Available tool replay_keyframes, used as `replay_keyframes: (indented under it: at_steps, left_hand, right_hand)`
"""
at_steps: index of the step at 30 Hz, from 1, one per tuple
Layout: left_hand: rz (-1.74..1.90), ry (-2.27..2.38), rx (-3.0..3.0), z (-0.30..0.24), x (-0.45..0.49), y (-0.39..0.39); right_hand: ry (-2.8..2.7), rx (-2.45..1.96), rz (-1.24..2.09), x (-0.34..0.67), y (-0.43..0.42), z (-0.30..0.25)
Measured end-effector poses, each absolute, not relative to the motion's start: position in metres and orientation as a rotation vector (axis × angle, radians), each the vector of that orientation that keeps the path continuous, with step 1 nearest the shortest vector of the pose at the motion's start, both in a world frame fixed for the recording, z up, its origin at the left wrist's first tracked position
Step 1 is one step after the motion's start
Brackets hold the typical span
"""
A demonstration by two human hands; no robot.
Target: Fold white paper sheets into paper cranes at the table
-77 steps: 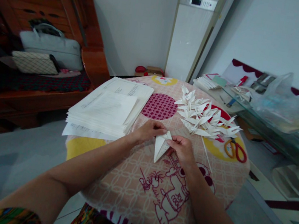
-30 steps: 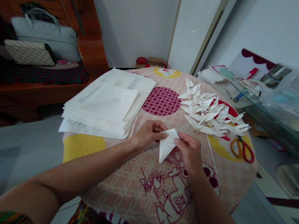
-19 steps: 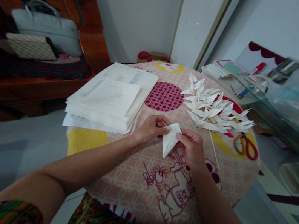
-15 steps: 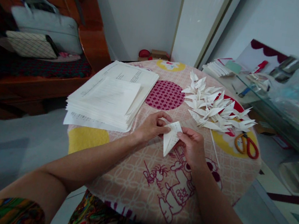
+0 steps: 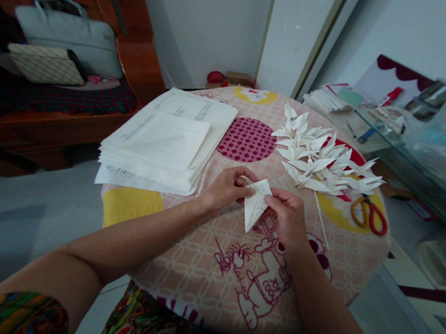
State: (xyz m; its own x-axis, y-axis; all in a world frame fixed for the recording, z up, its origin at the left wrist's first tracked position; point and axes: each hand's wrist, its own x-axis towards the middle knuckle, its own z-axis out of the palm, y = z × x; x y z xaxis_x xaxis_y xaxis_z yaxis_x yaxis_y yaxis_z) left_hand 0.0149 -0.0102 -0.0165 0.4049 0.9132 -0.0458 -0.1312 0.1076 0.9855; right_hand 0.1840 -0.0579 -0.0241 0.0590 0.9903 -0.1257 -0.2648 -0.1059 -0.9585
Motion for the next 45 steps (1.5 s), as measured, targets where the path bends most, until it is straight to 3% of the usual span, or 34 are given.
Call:
replay_keyframes:
  at_steps: [31,45]
  left_hand:
    - [0.982,0.834,1.151,-0.011,0.018,-0.016]
    - [0.998,0.834,1.179,-0.006,0.017,-0.022]
  right_hand:
    - [-0.914,-1.115,1.215,0.182,-0.061,-0.022]
    - [-1.283,-1.167,0.756,0.184,-0.068,-0.018]
